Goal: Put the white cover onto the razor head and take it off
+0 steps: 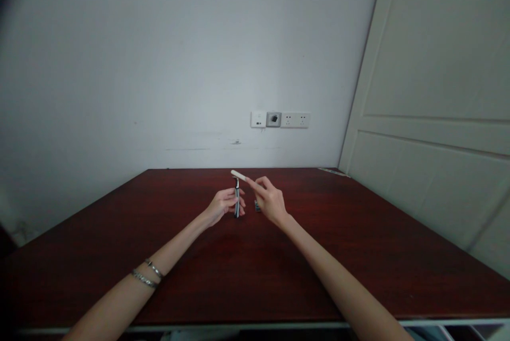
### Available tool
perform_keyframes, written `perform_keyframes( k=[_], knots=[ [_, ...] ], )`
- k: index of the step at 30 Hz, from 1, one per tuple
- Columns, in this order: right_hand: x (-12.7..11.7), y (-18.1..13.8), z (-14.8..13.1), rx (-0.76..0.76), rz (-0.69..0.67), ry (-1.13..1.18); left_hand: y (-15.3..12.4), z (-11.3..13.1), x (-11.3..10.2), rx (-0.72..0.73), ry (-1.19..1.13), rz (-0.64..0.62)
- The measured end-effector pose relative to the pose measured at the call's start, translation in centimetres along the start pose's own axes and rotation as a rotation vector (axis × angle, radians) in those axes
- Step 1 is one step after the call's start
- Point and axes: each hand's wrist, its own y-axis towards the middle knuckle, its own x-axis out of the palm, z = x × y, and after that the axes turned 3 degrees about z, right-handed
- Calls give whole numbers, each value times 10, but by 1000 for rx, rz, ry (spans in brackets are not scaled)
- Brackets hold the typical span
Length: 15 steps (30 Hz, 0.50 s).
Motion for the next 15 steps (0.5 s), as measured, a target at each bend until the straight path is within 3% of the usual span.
perform_keyframes(
  k=[4,8,12,15],
  knots=[
    [0,-1,-1,-79,-88,-10,0,0,-1,10,11,31],
    [0,-2,1,24,30,-25,0,1,-2,30,42,56],
    [-2,-1,4,-48,-24,-12,0,0,-2,37,68,89],
    [-3,0,5,-17,8,-28,0,-1,-2,50,90,96]
  ],
)
